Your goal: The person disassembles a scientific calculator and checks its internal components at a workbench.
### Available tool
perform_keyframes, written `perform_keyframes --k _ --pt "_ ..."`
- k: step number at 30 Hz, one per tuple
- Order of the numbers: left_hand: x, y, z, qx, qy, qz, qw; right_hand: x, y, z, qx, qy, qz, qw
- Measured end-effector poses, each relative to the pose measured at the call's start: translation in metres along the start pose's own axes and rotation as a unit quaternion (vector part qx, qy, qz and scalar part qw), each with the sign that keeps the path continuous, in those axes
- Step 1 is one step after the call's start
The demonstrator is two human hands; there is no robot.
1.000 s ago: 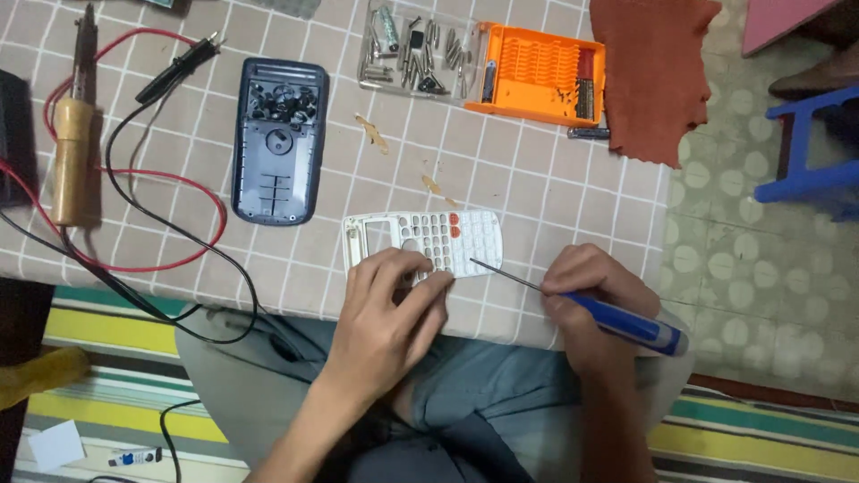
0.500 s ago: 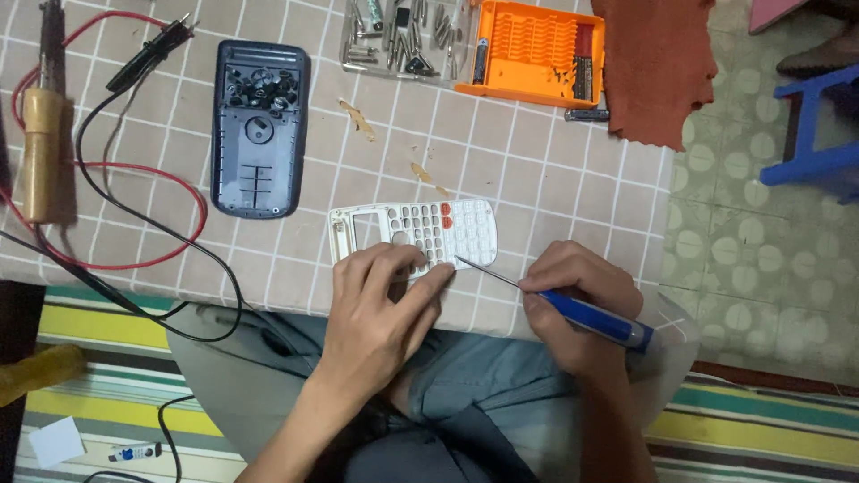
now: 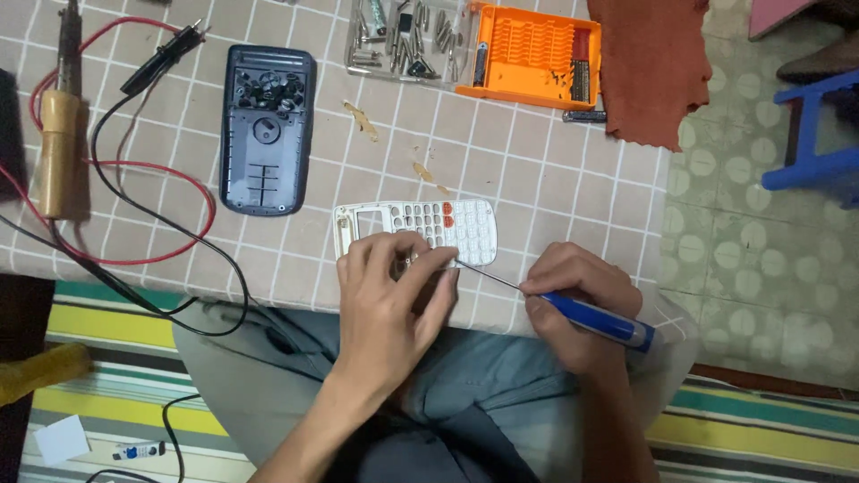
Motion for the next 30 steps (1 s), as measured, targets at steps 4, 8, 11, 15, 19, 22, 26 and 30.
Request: perform_keyframes --k 4,8,11,15,19,22,26,30 --pt "0.002 0.001 0.000 -0.001 0.004 -0.005 1.000 0.002 0.002 0.003 0.007 -0.006 -0.014 1.000" --pt "-0.002 0.004 0.001 0.012 0.010 0.025 1.000 0.006 0.004 0.005 0.010 -0.001 -0.069 0.998" --pt "-0.004 0.013 0.002 0.032 0.014 0.056 0.998 0.016 0.009 0.012 0.029 0.012 -0.112 0.993" --pt "-0.020 0.035 0.001 0.082 -0.001 0.057 0.995 0.027 0.018 0.019 0.091 0.006 -0.163 0.982" --pt "-0.080 0.049 -0.032 0.114 0.065 -0.004 0.991 0.020 0.015 0.015 0.084 0.004 -0.153 0.985" --pt "-0.117 0.054 -0.056 0.103 0.060 -0.138 0.983 0.016 0.012 0.013 0.084 -0.040 -0.105 0.990" --pt "-0.132 0.045 -0.067 0.119 0.043 -0.156 0.980 0.020 0.015 0.015 0.089 -0.048 -0.076 0.992" --pt "-0.122 0.046 -0.060 0.137 0.032 -0.141 0.980 0.024 0.016 0.015 0.085 -0.064 -0.067 0.992"
Point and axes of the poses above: each hand's wrist, its own z-axis away from the middle knuckle, its own y-axis out of the back of the hand, x = y × z, the point moved 5 cm from there along -z, towards the middle knuckle, and after that the axes turned 13 degrees about -z, right-handed, at the moved point
